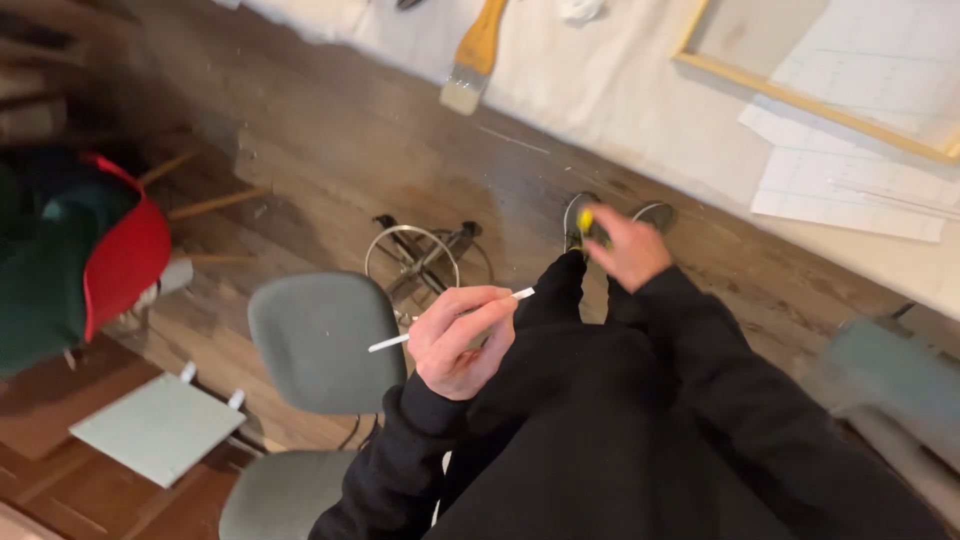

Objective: Measuring and cutting a white spacer strip to fit inside a picture frame using a utility knife and measuring tape.

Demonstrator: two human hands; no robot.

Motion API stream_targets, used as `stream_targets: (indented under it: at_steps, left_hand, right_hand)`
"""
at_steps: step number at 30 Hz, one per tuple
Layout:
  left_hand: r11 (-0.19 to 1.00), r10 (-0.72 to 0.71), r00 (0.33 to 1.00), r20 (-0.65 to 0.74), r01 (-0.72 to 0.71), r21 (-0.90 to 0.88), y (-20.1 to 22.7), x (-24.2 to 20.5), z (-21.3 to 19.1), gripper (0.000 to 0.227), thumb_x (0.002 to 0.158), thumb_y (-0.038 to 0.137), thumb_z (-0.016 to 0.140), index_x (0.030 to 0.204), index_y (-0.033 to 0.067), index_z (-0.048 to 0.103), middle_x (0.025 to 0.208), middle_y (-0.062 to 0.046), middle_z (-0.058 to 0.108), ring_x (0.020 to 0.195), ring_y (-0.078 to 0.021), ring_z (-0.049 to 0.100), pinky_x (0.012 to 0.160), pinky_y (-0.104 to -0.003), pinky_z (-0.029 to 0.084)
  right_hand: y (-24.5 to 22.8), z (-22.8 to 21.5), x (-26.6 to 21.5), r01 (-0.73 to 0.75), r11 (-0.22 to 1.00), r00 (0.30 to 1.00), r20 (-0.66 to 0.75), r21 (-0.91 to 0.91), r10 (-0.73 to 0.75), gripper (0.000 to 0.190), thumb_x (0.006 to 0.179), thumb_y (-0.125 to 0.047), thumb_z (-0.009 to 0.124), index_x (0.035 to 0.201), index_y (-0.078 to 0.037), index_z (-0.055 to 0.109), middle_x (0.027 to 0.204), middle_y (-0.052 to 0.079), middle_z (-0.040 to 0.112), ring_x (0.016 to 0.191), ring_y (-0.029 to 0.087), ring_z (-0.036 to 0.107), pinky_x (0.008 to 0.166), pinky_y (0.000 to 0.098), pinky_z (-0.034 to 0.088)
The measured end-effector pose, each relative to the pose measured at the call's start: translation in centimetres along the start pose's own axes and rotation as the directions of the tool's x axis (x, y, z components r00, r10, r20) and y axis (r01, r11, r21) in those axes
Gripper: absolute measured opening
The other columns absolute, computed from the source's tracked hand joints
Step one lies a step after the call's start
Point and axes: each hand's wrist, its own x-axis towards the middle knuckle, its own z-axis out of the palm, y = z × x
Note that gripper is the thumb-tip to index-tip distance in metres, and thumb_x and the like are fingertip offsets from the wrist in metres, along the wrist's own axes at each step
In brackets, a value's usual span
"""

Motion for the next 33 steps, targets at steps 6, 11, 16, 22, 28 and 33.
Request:
stream_targets:
  at_steps: [6,11,16,22,28,33]
  left_hand:
    - [0.999,-0.016,0.992,-0.127,0.021,0.037,-0.1,-2.0,-2.3,0.032,0.082,-0.012,0.08,0.109,0.0027,0.07,0.102,-0.011,0.072,0.087,-0.0237,0.073,0.075,-0.03,0.059]
    - [0.989,-0.133,0.962,-0.238,0.115,-0.091,0.1,-1.7,-2.5,0.033,0.091,-0.014,0.077,0.117,0.0035,0.068,0.114,-0.011,0.07,0.097,-0.0211,0.072,0.086,-0.029,0.059]
    - [0.808,-0.416,0.849,-0.326,0.181,-0.56,-0.3,1.3,-1.2,0.04,0.099,-0.013,0.068,0.135,0.0026,0.063,0.124,-0.012,0.068,0.108,-0.02,0.068,0.098,-0.034,0.058]
    - [0.404,-0.657,0.716,-0.237,0.069,-0.912,-2.7,3.9,-2.0,0.049,0.103,-0.008,0.061,0.149,0.004,0.052,0.125,-0.008,0.066,0.113,-0.0197,0.066,0.107,-0.044,0.055]
    - [0.231,-0.701,0.703,-0.122,0.062,-0.971,-4.4,3.0,-1.8,0.048,0.105,-0.003,0.059,0.15,0.0082,0.048,0.128,-0.004,0.062,0.119,-0.0165,0.062,0.116,-0.045,0.05]
    - [0.156,-0.721,0.69,-0.07,0.062,-0.986,-4.8,2.6,-1.5,0.046,0.104,-0.003,0.06,0.147,0.0093,0.05,0.128,-0.003,0.06,0.12,-0.0165,0.06,0.117,-0.043,0.049]
  right_hand:
    - [-0.9,-0.7,-0.6,-0.025,0.989,0.979,-0.204,-0.145,-0.005,0.037,0.093,-0.024,0.078,0.125,-0.01,0.067,0.096,0.015,0.073,0.083,0.036,0.071,0.071,0.0437,0.056]
    - [-4.5,-2.5,-6.0,-0.156,0.987,0.972,-0.176,0.024,0.158,0.028,0.089,-0.022,0.082,0.11,-0.007,0.07,0.092,0.011,0.076,0.082,0.024,0.075,0.075,0.0353,0.058]
    - [-9.4,-4.8,-6.9,-0.139,0.939,0.973,-0.134,0.316,0.189,0.03,0.087,-0.01,0.082,0.111,-0.004,0.067,0.108,0.01,0.077,0.099,0.018,0.074,0.089,0.0315,0.056]
    - [-12.0,-7.8,-7.6,-0.002,0.778,0.961,-0.215,0.628,0.177,0.042,0.08,0.002,0.08,0.115,-0.002,0.058,0.129,0.017,0.071,0.117,0.021,0.07,0.078,0.0267,0.054]
    - [-13.8,-9.4,-9.0,0.001,0.726,0.899,-0.318,0.688,0.3,0.035,0.084,0.007,0.079,0.114,0.0,0.061,0.111,0.015,0.073,0.094,0.017,0.071,0.066,0.0246,0.055]
    - [-15.4,-10.7,-9.1,-0.011,0.787,0.834,-0.428,0.617,0.347,0.024,0.09,0.006,0.08,0.107,0.003,0.065,0.094,0.011,0.073,0.067,0.012,0.064,0.058,0.0251,0.052]
